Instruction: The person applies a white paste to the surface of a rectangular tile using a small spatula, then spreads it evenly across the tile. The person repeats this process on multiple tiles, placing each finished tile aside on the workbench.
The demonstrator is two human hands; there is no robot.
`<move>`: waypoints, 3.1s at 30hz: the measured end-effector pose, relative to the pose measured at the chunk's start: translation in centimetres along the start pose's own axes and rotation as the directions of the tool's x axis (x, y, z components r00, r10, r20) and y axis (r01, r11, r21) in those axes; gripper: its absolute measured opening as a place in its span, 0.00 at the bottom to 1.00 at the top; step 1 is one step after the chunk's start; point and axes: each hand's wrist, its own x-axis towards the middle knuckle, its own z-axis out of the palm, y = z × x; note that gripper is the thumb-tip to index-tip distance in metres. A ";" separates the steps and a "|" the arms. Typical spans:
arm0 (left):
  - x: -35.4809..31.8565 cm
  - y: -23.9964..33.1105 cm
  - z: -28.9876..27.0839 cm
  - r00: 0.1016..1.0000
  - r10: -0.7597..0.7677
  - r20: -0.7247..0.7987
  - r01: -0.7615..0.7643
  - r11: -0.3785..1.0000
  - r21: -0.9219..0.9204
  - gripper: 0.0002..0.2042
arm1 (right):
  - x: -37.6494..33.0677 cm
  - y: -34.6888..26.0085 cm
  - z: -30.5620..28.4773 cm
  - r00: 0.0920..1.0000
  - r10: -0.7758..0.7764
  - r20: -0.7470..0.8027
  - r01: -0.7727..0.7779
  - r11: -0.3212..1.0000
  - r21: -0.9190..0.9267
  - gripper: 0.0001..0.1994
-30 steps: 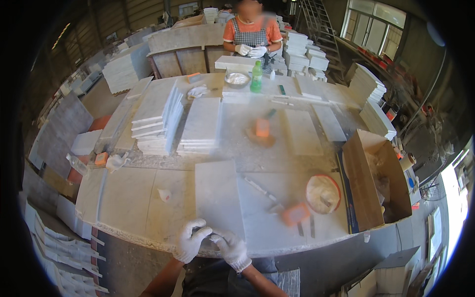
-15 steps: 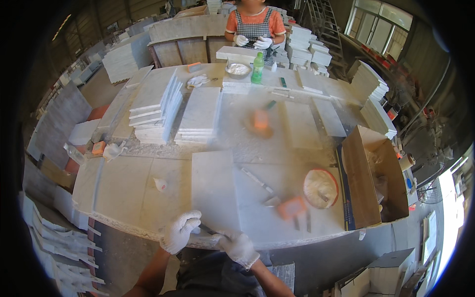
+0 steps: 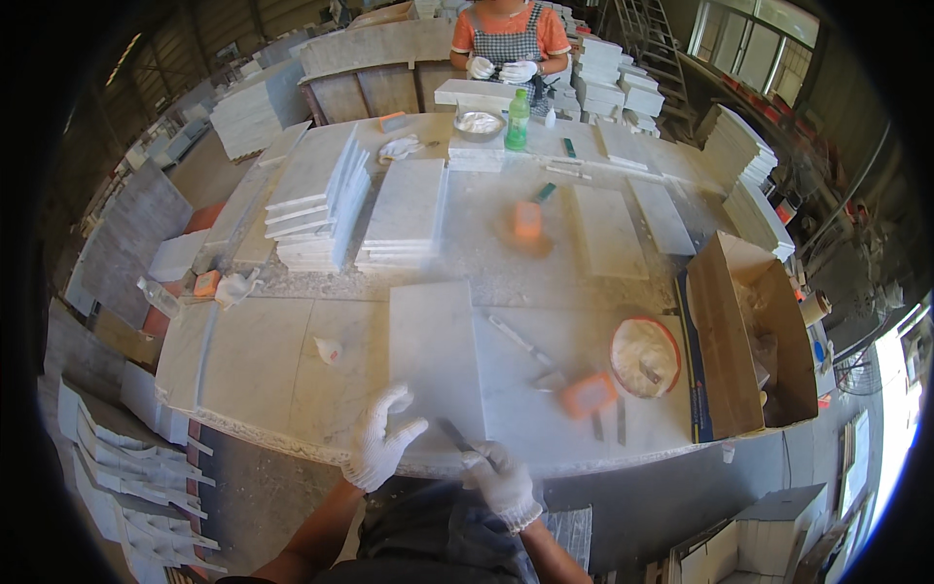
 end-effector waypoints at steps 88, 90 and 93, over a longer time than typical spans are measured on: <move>4.9 -3.8 2.6 0.734 0.086 0.673 -0.568 0.622 0.539 0.38 | 0.7 4.0 0.1 0.919 -0.072 -0.387 0.252 0.862 0.440 0.15; 8.0 -5.4 1.5 0.969 0.004 0.246 -0.193 0.634 0.749 0.36 | 0.3 3.9 -0.2 0.917 -0.076 -0.392 0.251 0.873 0.419 0.16; 8.8 -7.3 1.2 0.955 0.281 0.096 -0.265 0.657 0.706 0.33 | 0.2 3.4 -0.6 0.905 -0.093 -0.415 0.295 0.841 0.454 0.15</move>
